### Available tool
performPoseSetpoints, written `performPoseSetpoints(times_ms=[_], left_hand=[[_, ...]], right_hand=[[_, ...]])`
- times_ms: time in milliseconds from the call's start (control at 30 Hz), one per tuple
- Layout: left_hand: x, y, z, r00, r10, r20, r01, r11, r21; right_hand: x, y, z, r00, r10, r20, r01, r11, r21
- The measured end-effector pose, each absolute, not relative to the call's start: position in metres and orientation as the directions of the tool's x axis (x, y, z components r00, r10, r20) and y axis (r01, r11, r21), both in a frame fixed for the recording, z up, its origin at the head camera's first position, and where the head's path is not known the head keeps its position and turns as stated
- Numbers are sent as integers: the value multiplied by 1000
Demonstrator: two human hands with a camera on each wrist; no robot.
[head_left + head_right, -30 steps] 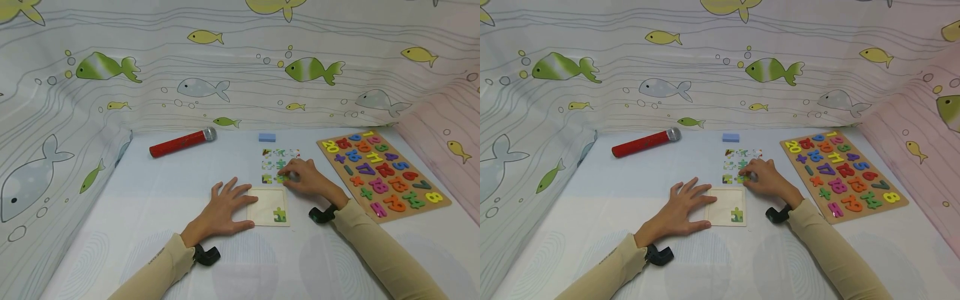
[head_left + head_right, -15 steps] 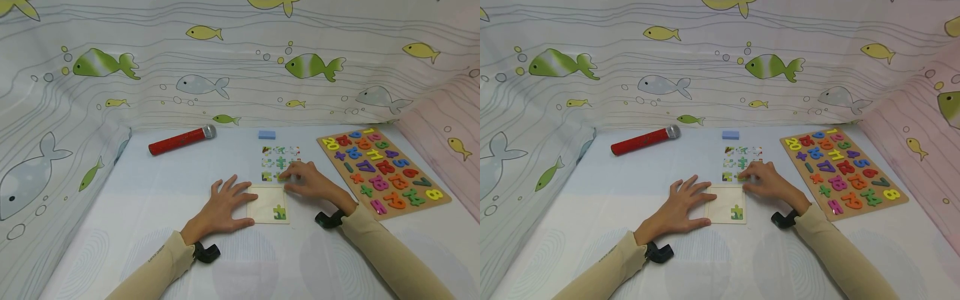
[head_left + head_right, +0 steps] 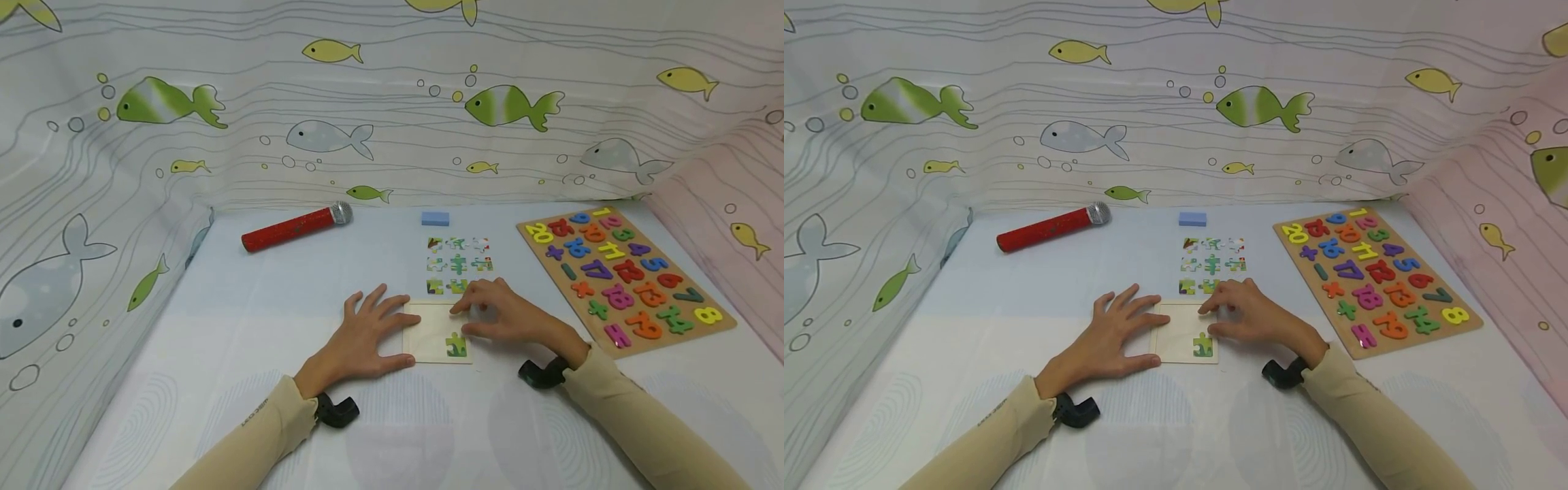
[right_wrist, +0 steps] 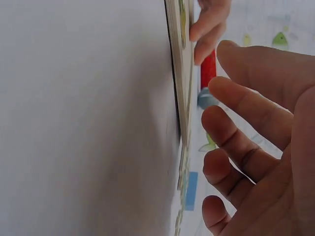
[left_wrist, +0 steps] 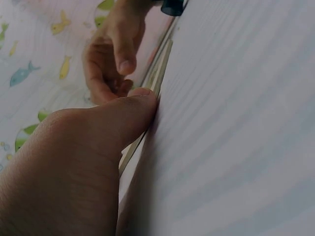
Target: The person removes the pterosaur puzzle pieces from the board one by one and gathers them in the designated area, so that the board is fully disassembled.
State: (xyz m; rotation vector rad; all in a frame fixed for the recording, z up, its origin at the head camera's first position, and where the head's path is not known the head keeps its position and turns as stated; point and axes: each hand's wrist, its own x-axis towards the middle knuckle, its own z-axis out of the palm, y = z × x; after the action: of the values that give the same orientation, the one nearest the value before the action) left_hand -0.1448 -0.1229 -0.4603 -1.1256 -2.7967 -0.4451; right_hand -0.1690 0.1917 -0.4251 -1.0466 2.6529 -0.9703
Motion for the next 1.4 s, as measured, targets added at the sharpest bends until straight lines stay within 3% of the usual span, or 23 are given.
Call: performPoseSetpoints(times_ms=[433, 700, 1400], left_hand=[[-144, -122, -458, -735, 654, 178, 677, 694, 245], [-144, -122, -459, -734, 654, 186, 679, 691, 248], [-145, -122, -459, -734, 652, 187, 678, 690, 254]], right_hand=[[-153, 178, -419, -642, -766, 32, -677, 547, -493], [-151, 176, -416, -645, -764, -31, -662, 578, -478], [-151, 177, -415, -648, -761, -40, -624, 559, -546]])
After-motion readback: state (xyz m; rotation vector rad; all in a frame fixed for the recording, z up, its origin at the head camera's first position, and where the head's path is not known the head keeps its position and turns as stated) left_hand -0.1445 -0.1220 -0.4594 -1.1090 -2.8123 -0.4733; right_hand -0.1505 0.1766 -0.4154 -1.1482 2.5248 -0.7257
